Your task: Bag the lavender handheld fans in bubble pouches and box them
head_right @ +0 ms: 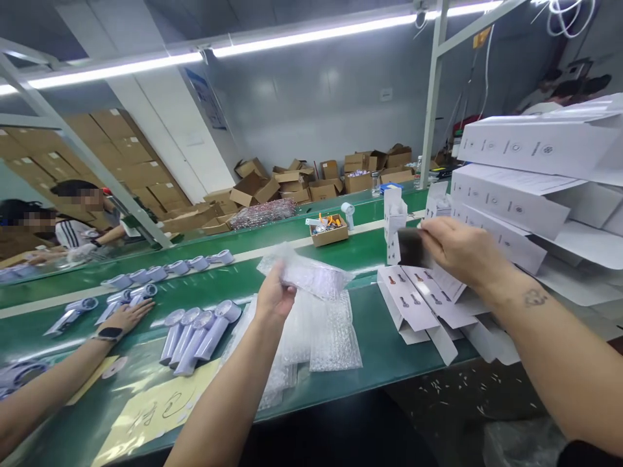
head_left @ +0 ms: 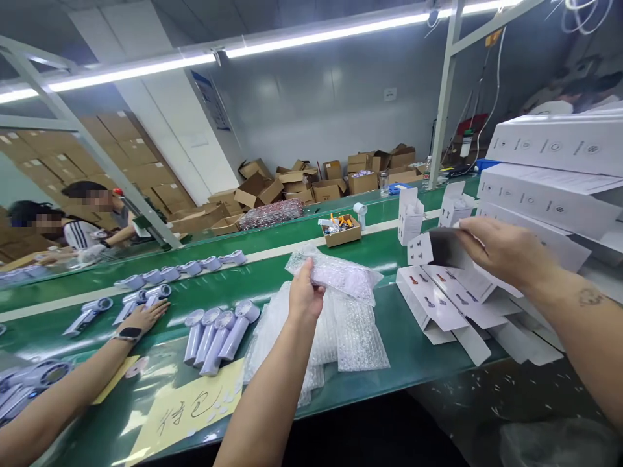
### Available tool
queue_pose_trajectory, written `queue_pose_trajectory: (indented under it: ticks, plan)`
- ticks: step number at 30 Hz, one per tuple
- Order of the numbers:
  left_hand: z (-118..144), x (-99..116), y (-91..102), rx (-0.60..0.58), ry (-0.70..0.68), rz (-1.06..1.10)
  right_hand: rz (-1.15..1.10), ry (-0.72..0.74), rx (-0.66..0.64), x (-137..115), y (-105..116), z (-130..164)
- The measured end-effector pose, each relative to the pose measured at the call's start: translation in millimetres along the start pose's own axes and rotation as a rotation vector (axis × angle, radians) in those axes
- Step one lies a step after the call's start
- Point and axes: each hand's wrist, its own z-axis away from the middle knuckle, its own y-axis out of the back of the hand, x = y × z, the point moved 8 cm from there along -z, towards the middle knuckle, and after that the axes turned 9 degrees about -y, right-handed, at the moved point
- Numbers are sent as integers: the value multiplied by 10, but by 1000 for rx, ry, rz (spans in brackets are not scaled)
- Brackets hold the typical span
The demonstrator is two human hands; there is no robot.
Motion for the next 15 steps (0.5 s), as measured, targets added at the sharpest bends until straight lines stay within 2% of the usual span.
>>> queue_pose_trajectory:
  ticks: [2,4,6,8,11,15]
  plan:
    - [14,34,2,32,9,29,16,80,33,-297,55,-174]
    - [38,91,-1,74,13,78,-76,110,-8,-529,-22,-262]
    - [73,126,-22,106,17,134,-191,113,-98,-686,-237,-262]
    - [112,109,-71,106,14,175,-299,104,-213,-763,-556,-188]
    - [172,-8,-172,57,-24,160,-428,-13,-327,-668,-1032,-19]
    - [271,-77,-338,-56,-179,15,-742,-401,-420,-311,-1418,223]
